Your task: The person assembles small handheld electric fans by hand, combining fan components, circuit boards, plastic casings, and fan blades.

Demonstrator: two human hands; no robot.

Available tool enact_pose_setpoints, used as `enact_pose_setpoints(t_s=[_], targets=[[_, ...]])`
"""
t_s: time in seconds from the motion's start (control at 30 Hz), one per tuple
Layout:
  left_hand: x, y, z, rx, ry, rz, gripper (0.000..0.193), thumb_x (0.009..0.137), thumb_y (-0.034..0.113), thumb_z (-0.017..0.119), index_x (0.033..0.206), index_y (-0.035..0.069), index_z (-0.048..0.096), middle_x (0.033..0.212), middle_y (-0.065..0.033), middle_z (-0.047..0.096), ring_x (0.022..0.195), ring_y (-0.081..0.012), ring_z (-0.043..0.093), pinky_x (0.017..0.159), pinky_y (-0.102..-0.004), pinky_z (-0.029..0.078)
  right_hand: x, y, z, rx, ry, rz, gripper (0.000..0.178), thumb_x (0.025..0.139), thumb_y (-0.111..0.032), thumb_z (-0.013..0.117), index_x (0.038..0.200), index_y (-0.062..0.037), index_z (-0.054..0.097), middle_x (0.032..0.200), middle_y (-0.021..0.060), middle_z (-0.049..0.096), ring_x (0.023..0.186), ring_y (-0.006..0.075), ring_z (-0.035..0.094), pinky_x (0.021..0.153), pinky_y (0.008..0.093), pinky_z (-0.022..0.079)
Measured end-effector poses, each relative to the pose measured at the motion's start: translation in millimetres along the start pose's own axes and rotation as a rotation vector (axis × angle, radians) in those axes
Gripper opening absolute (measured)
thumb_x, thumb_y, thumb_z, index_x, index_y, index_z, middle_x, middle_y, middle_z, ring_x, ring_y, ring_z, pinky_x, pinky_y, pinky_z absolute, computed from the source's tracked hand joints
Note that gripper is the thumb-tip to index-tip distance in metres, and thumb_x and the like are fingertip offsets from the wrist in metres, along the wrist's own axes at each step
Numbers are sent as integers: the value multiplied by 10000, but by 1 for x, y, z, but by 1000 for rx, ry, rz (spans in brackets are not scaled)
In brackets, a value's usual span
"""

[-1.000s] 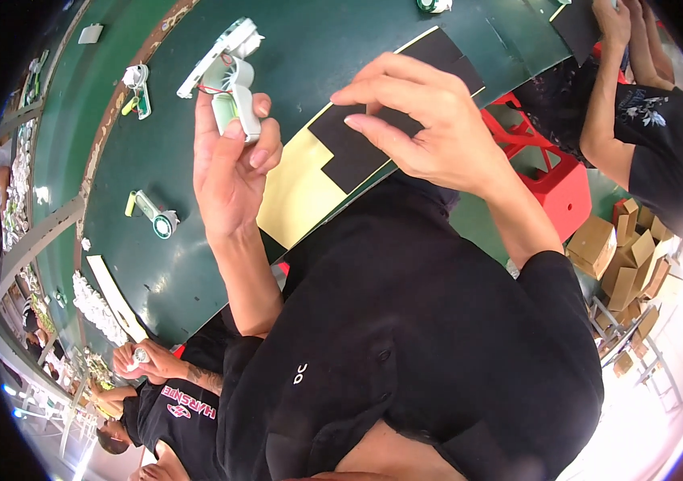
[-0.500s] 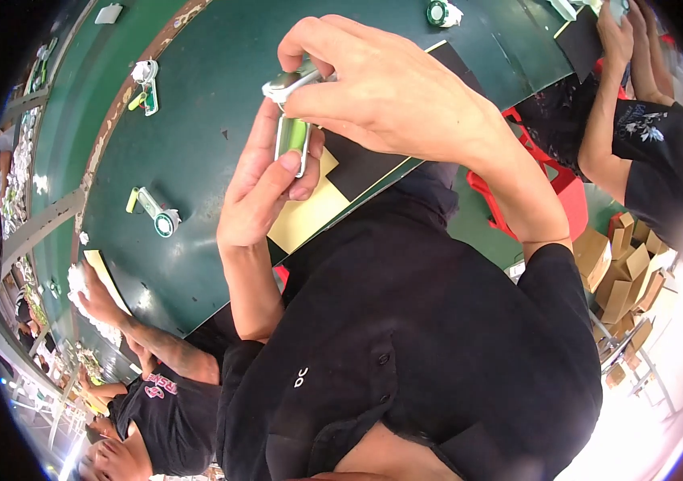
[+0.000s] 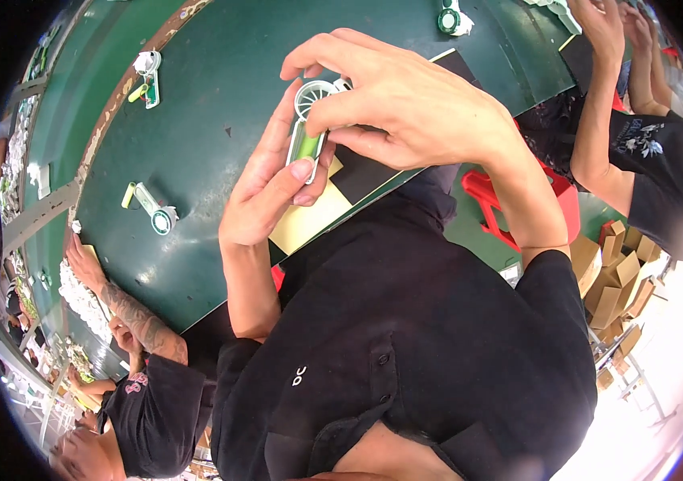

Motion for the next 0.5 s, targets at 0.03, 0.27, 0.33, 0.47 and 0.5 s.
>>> enact_pose_setpoints(t_s=[0.03, 0.27, 0.33, 0.47, 0.5], targets=[[0, 1, 0, -41, -17, -3, 769, 1039, 94, 479, 1678, 55, 54, 1158, -126, 564, 669, -74, 440, 624, -230, 396, 0, 1, 0, 1, -24, -27, 207, 804, -51, 781, 999, -72, 716, 1259, 96, 597, 1106, 308, 609, 868, 408, 541], [-5, -5, -10, 61, -46, -65, 814, 1049, 58, 530, 1673, 30, 8, 1179, -120, 521, 795, -106, 481, 708, -265, 459, 1, 11, 1, 220, -78, -55, 128, 796, -2, 781, 910, -25, 729, 1210, 127, 681, 1082, 321, 640, 861, 409, 530], [-2, -9, -11, 373, -24, 119, 734, 1061, 43, 495, 1664, -4, 78, 1247, -92, 529, 838, -93, 495, 741, -255, 465, 0, 13, 2, 267, -91, 83, 101, 841, -53, 761, 915, -30, 696, 1165, 63, 646, 1028, 293, 617, 858, 399, 517], [-4, -6, -6, 367, -11, 98, 692, 1064, 22, 469, 1662, 2, 122, 1345, -74, 517, 879, -86, 493, 753, -243, 455, 0, 8, 8, 204, -93, 190, 85, 849, -53, 752, 903, -32, 690, 1145, 67, 640, 1007, 281, 616, 848, 400, 511], [-6, -7, -7, 322, 27, 26, 694, 1062, 49, 481, 1661, 11, 133, 1294, -73, 557, 847, -85, 493, 722, -234, 430, 1, 8, 9, 201, -76, 182, 93, 843, -55, 757, 908, -34, 694, 1139, 68, 638, 1015, 281, 616, 851, 397, 510]])
Point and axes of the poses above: each hand's wrist, its own x-axis towards the middle knuckle, its own z-axis out of the palm, y = z × x, the point moved 3 cm from there along x, towards the middle knuckle
